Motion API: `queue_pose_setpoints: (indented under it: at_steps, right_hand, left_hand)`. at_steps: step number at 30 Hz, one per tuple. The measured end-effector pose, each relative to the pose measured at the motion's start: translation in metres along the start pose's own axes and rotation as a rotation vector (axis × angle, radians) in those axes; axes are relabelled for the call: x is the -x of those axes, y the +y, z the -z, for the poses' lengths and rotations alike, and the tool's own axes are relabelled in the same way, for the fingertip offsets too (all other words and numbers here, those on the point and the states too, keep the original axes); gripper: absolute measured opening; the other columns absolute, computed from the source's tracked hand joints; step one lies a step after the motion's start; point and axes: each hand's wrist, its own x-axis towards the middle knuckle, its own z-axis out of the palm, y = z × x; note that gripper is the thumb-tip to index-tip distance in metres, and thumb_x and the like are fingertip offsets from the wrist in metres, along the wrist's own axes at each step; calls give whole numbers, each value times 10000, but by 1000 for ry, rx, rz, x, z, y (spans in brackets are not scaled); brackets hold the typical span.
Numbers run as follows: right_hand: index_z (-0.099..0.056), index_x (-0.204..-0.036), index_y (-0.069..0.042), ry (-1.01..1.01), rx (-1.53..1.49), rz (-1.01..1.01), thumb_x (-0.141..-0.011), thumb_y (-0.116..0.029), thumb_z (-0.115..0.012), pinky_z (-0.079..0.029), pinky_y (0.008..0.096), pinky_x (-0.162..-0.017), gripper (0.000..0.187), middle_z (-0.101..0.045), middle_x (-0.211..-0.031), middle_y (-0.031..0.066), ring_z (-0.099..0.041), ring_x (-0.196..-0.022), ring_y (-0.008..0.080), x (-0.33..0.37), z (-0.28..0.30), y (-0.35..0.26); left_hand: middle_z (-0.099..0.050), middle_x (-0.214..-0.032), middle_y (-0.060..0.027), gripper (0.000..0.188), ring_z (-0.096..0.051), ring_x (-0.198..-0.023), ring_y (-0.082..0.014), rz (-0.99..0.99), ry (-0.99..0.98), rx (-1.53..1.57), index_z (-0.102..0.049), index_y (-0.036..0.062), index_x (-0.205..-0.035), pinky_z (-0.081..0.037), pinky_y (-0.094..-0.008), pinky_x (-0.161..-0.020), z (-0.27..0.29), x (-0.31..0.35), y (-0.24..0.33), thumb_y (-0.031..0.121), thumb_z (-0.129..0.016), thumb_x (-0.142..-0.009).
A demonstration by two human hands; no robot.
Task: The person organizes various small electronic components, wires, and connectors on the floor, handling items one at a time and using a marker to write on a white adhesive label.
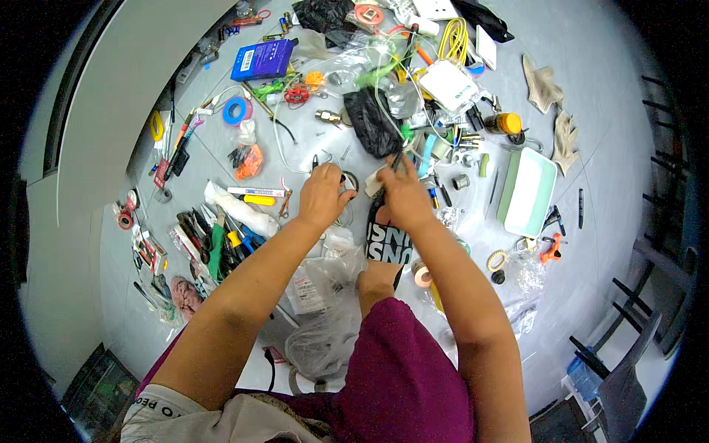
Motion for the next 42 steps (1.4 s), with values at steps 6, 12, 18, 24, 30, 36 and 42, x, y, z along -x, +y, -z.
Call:
queue_pose_setpoints:
  at_steps: [6, 12, 18, 24, 30, 36, 42]
  right_hand:
    - [-517, -913, -87, 14, -256, -166, -657, 49, -547, -469, 433, -637, 292, -613, -774, 146, -594, -766, 355, -15, 20, -11]
    - [-542, -904, -54, 121, -659, -385, -777, -49, -622, -475, 377, -626, 150, -634, -806, 146, -619, -727, 330, -6, 10, -50]
    - [-544, -921, -49, 47, -643, -451, -781, -45, -624, -477, 361, -600, 161, -638, -798, 145, -626, -672, 299, 2, 12, -55]
    - [-545, -908, -48, 49, -584, -464, -805, -96, -614, -477, 394, -621, 133, -627, -800, 171, -615, -727, 351, 8, 9, -44]
    - [-543, -885, -73, 102, -299, -353, -696, -37, -634, -464, 409, -606, 212, -600, -741, 134, -578, -719, 351, 20, 18, -34]
    - [-555, -899, -75, 128, -260, -320, -730, -43, -607, -458, 407, -596, 179, -594, -737, 135, -576, -709, 343, 26, 17, -12]
    - [-576, -1052, -53, 213, -596, -496, -893, -172, -536, -479, 339, -700, 202, -633, -913, 157, -613, -825, 297, 23, 33, -26]
  left_hand:
    - [-564, -785, -103, 265, -562, -791, -296, -16, 104, -35, -500, 41, -812, -469, -395, -656, -1, 2, -5, 175, -686, -679]
    - [-623, -744, -130, 142, -621, -624, -234, 403, 329, 221, -513, 23, -814, -484, -339, -557, 7, 16, -6, 58, -632, -744]
    - [-630, -789, -110, 227, -603, -654, -184, 470, 395, 708, -474, 5, -851, -485, -304, -602, -4, 35, -18, 9, -660, -720]
    - [-537, -802, -124, 374, -547, -786, -305, 232, 127, 124, -475, 16, -918, -442, -380, -660, 6, 30, 0, 52, -737, -652]
    - [-500, -959, -153, 391, -519, -879, -346, 96, 131, 94, -463, 27, -922, -432, -405, -699, 5, 30, 1, 55, -733, -641]
    - [-549, -862, -128, 276, -521, -851, -316, -158, 167, 105, -494, 30, -879, -419, -407, -721, -17, 9, 24, 93, -675, -681]
    - [-587, -834, -127, 238, -533, -839, -315, -161, 92, -129, -488, 45, -846, -398, -411, -751, -47, -31, 35, 87, -660, -686]
